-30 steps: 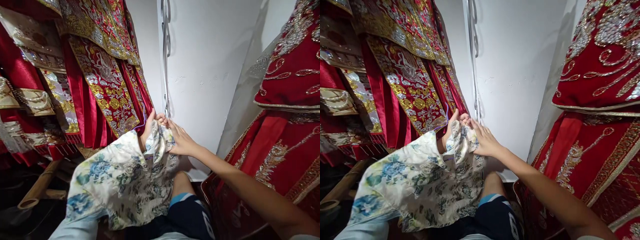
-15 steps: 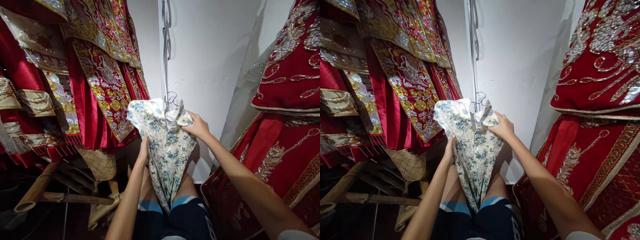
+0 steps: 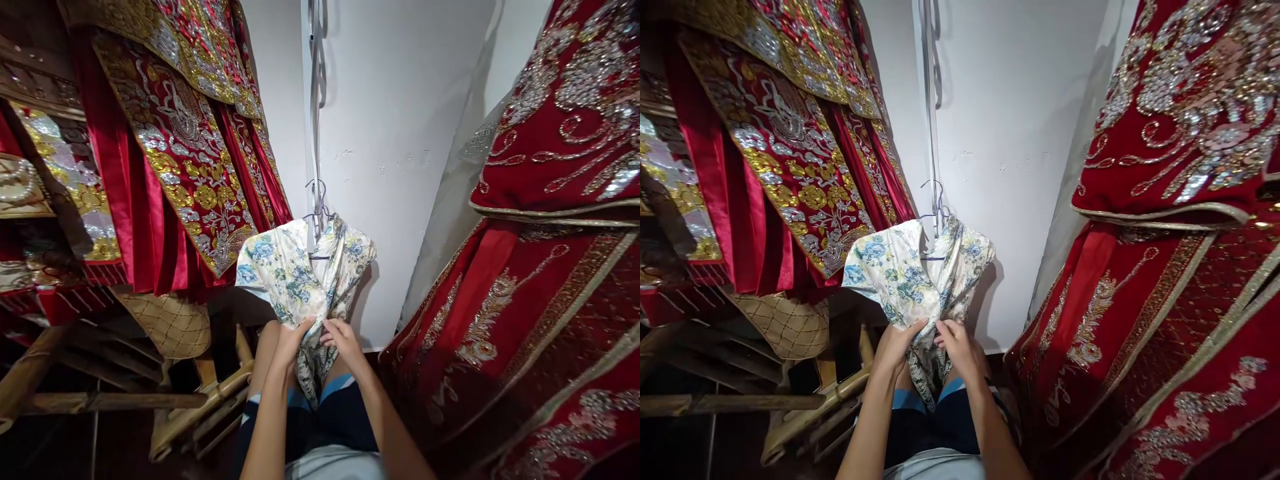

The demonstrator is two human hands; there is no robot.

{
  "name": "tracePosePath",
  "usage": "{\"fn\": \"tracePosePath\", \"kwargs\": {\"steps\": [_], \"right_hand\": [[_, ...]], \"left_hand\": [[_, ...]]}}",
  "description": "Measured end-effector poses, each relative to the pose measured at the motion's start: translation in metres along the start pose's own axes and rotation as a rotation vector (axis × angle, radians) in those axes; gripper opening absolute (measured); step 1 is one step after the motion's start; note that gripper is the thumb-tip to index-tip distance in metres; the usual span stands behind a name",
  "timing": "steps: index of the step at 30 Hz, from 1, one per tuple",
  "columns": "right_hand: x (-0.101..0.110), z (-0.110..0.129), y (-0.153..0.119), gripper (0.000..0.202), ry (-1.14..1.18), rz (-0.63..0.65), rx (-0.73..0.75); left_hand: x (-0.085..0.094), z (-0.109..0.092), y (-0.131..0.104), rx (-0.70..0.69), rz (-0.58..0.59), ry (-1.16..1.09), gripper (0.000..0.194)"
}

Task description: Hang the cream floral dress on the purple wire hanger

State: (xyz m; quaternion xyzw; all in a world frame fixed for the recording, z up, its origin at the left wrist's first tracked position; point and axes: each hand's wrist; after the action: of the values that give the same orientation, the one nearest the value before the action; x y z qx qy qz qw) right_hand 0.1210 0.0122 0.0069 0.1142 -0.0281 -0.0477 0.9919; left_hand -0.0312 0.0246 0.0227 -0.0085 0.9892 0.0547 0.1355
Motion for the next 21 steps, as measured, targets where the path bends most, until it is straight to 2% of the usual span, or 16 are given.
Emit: {"fn": "tracePosePath", "kwargs": {"steps": [2, 6, 9, 14, 21], "right_hand": [[-0.006, 0.001, 0.0, 0.049, 0.038, -0.039, 0.012], [0.001, 0.025, 0.01, 0.038, 0.066, -0.139, 0.087], [0.0, 0.038, 0.01, 0.039, 0.028, -0.192, 0.164], [-0.008, 0.043, 0.005, 0.033, 0.009, -0.349, 0.22], [-0.003, 0.048, -0.001, 0.019, 0.015, -0.465, 0.334]], "left_hand": [[-0.001, -0.004, -0.001, -0.005, 0.012, 0.007, 0.068], [0.0, -0.016, -0.009, 0.025, 0.056, 0.02, 0.068], [-0.005, -0.022, -0.016, 0.049, 0.101, 0.057, 0.066], [-0.012, -0.022, -0.021, 0.004, 0.143, 0.069, 0.068], [-0.006, -0.027, -0.022, 0.026, 0.109, 0.062, 0.071]]}}
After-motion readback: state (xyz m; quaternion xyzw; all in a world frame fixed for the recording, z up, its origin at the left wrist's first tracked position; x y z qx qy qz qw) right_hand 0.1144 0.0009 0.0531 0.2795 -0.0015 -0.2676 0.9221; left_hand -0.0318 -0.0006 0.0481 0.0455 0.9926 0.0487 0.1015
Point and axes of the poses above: each hand's wrist, its own y-axis towards the middle knuckle, its own x-axis out of the back of the hand, z = x × y, and after that the axes turned 2 degrees about -y, right-handed
